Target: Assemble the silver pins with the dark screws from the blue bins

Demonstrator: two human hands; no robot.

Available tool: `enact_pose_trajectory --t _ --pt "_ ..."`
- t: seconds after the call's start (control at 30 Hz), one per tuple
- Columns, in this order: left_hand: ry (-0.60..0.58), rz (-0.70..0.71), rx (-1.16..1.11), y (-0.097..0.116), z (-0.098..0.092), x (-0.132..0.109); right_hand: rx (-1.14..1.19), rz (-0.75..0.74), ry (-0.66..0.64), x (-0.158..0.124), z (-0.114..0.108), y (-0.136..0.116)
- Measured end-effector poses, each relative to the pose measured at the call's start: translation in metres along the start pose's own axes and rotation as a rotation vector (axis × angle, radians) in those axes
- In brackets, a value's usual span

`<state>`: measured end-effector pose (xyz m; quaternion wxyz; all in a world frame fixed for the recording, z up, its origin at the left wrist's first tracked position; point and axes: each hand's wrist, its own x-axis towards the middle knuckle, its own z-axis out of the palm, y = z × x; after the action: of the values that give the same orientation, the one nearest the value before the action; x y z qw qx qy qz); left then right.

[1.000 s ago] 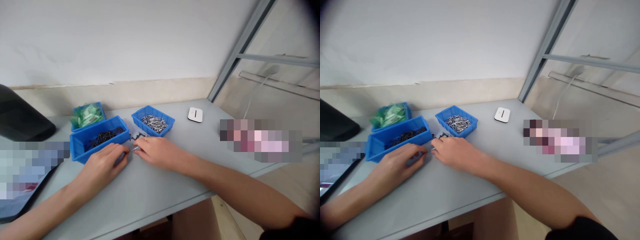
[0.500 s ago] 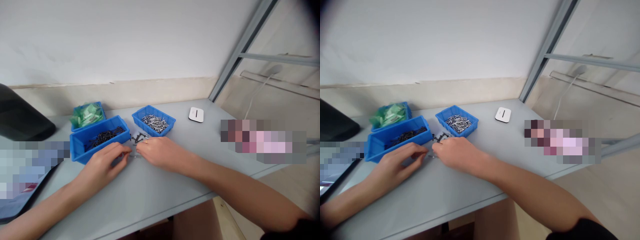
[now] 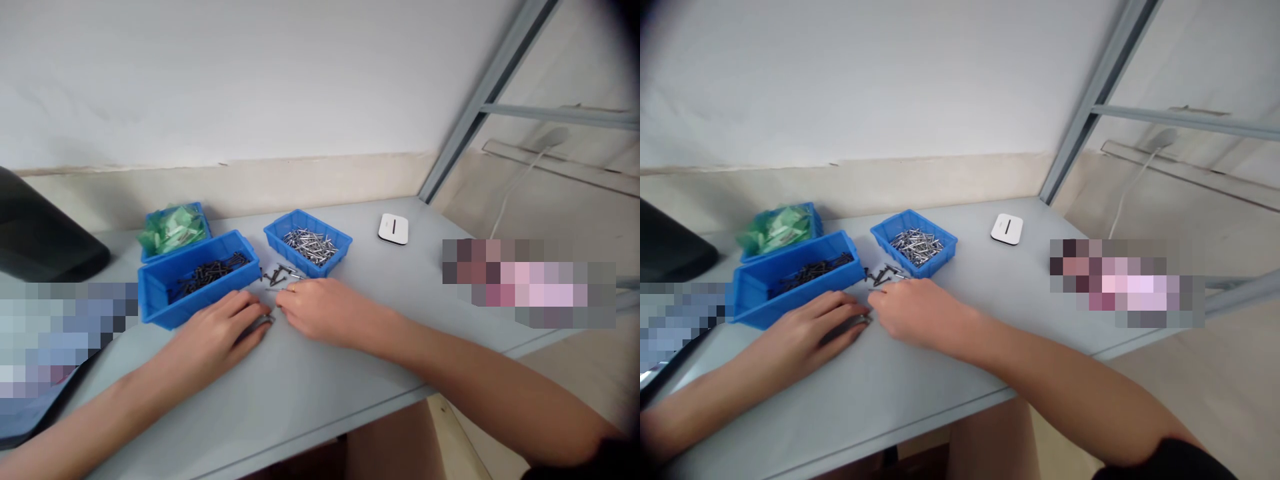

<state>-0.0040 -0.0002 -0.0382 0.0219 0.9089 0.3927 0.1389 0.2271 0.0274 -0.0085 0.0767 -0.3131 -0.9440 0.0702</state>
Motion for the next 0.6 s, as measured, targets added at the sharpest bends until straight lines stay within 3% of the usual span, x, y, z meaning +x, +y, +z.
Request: enact_pose_trajectory --t 0.37,0.6 --pt "0.053 -0.115 -0.209 -0.005 -0.003 0.002 0.045 -0.034 -0.028 0.000 -0.005 -0.004" --pt "0.009 -0.206 -0.416 0.000 -0.010 0.007 -0.001 -0.058 0.087 0.000 0.000 -0.003"
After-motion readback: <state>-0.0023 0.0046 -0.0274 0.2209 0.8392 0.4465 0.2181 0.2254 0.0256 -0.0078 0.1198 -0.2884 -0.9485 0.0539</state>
